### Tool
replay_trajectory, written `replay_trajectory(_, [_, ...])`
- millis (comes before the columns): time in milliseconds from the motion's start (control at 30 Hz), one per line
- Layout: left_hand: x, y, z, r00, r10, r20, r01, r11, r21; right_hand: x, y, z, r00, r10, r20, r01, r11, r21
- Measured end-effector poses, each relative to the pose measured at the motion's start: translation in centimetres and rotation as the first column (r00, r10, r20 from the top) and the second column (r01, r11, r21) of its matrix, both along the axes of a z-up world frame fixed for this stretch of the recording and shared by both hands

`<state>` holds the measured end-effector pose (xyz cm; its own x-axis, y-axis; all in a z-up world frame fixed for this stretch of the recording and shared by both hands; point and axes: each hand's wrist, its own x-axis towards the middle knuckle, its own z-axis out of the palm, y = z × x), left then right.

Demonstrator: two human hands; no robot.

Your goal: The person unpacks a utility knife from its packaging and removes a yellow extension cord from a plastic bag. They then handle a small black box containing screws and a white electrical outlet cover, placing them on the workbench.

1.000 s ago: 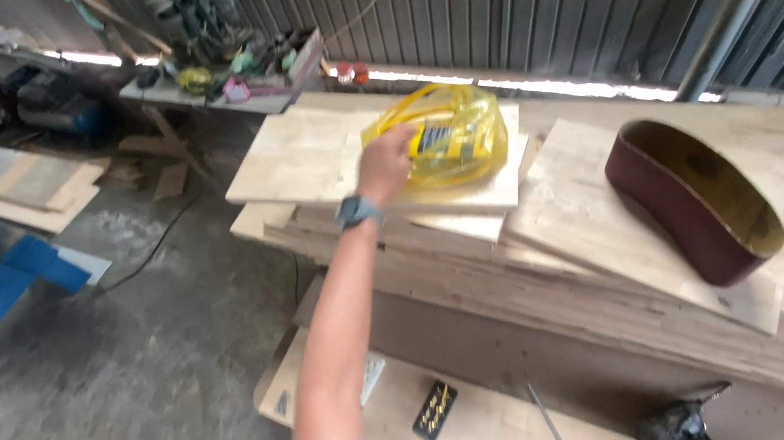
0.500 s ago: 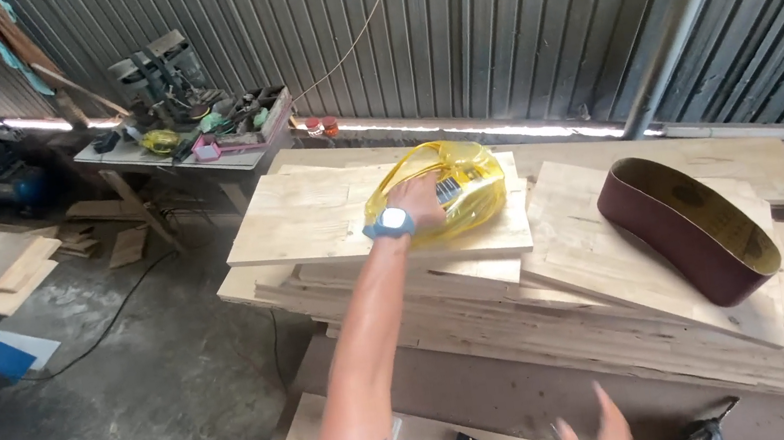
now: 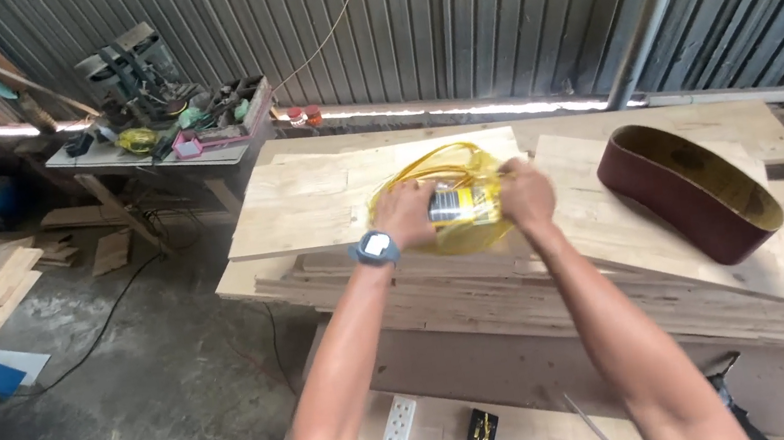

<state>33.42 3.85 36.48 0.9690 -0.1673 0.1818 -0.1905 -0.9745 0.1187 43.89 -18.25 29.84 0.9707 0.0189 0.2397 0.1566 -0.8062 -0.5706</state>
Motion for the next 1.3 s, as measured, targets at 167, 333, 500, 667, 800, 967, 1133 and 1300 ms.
replay_trajectory(167, [-0.9,1.2,3.2,0.986,0.132,-0.098,-0.152,0.959,-0.237,-0.1,-1.2,1.1,0.981,-0.059,0.185,0.017,0.975,0.220])
replay_trajectory(333, [1.4,4.0,1.7,0.978,0.156,-0.137,-0.205,0.631,-0.748,-5.4,-0.9,2.2,0.912,0.221,0.345,-0.127,0.953,-0.275])
replay_trajectory(500, [-2.4,2.3,7.2,0.993,0.098,0.072,0.059,0.123,-0.991,-7.8,0.0,3.2,0.916,0.247,0.316,-0.089,0.893,-0.441])
replay_trajectory(667, [-3.2,4.1,6.2,0.956,0.129,0.263,0.290,-0.546,-0.786,-8.1,1.0,2.7,0.923,0.250,0.292,-0.051,0.833,-0.551])
replay_trajectory(800, [-8.4,5.0,6.7,0.979,0.056,0.196,0.188,-0.619,-0.763,-7.3,1.8,2.5,0.947,0.123,0.298,0.074,0.818,-0.570])
replay_trajectory(967, [-13.7,8.0,0.2,0.992,0.110,-0.063,0.007,-0.544,-0.839,-7.4,2.7,4.4,0.963,0.069,0.260,0.097,0.813,-0.575])
replay_trajectory(1133, [-20.4,4.8,0.9,0.944,0.321,-0.069,0.005,-0.224,-0.975,-1.6,3.0,2.1,0.980,0.066,0.185,0.033,0.873,-0.487])
replay_trajectory(1300, [-21.9,4.0,-0.6,0.916,0.398,-0.053,-0.009,-0.112,-0.994,-8.3,6.0,10.4,0.968,0.041,0.247,0.048,0.937,-0.346])
